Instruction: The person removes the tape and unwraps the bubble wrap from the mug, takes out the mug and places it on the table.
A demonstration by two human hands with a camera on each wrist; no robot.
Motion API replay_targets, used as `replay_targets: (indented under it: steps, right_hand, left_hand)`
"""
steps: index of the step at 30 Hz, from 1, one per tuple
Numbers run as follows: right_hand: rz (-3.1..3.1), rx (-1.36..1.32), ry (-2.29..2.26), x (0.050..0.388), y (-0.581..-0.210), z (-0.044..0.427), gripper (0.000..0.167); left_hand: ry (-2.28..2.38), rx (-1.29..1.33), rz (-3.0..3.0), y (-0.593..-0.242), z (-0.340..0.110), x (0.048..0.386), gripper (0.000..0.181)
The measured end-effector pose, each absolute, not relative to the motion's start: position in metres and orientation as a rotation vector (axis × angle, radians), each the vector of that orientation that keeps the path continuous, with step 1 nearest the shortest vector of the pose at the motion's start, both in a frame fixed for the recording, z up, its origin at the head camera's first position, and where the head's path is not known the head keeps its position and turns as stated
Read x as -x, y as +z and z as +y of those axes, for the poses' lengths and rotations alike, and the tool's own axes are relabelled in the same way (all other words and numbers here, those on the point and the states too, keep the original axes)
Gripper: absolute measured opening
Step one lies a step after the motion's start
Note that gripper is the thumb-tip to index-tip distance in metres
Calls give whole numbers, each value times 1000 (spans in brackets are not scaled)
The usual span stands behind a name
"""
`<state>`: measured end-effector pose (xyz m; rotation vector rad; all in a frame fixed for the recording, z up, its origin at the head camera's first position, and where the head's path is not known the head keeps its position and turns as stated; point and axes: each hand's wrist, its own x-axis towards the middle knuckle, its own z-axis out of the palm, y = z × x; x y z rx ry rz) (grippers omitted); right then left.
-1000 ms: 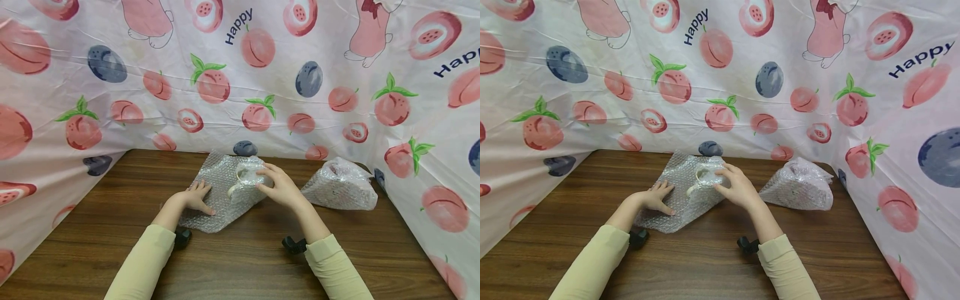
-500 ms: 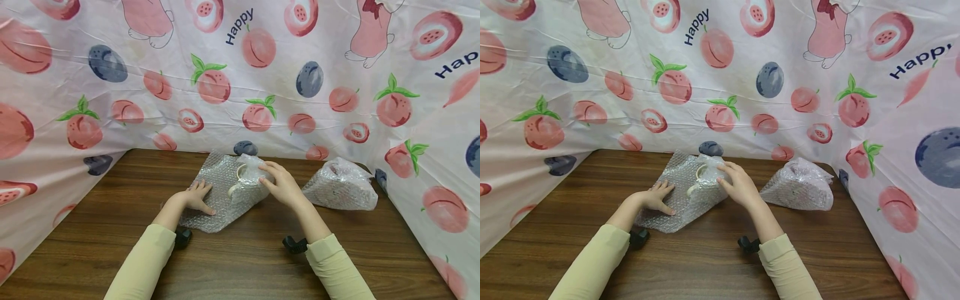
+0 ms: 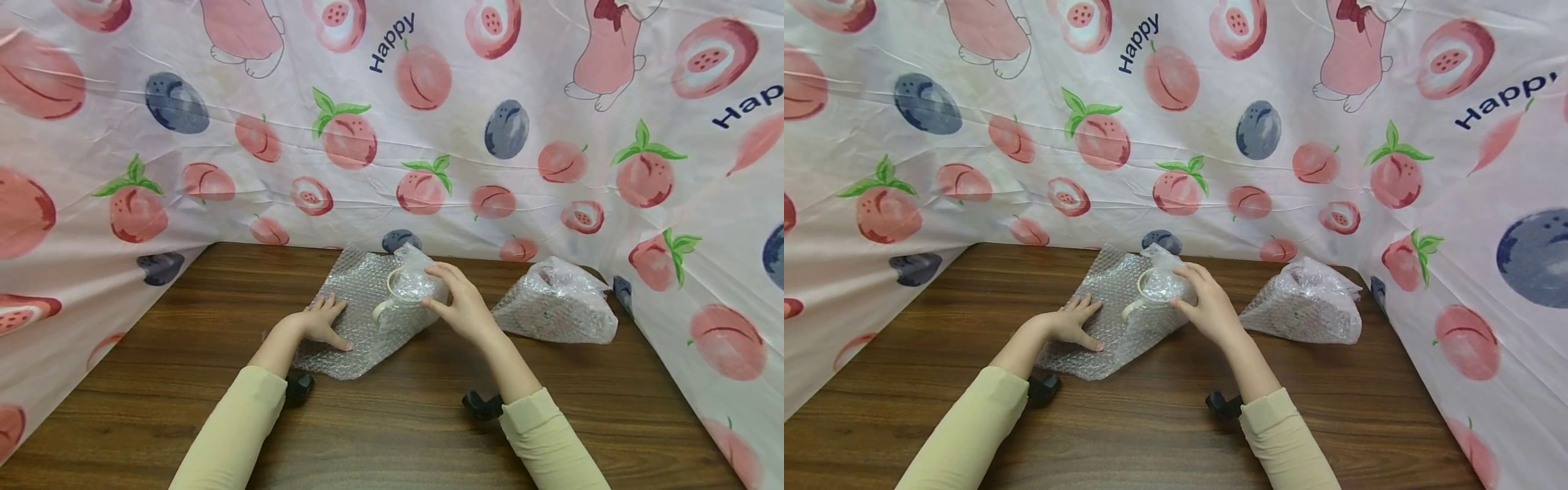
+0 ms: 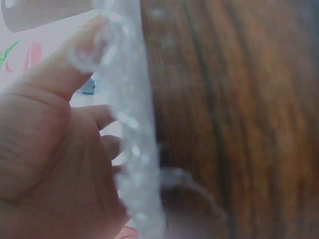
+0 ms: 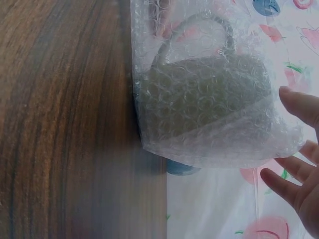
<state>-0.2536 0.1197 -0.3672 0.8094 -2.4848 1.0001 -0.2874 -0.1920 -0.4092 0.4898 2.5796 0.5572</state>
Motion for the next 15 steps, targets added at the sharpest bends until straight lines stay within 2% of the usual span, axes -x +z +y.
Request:
replay_targets:
  steps: [4,10,15]
  right_hand:
    - [-2440,-802,1017,254,-369,118,61]
    - [-2381,-748,1148,252,-367,117,75]
    - [-2319,-684,1229,252,-363,117,67]
  left_hand:
    - [555,-484,2594,-411,-192,288,108]
    - [555,-482,2600,-413,-192,289,107]
    - [557,-491,2605,-411,-192,287,106]
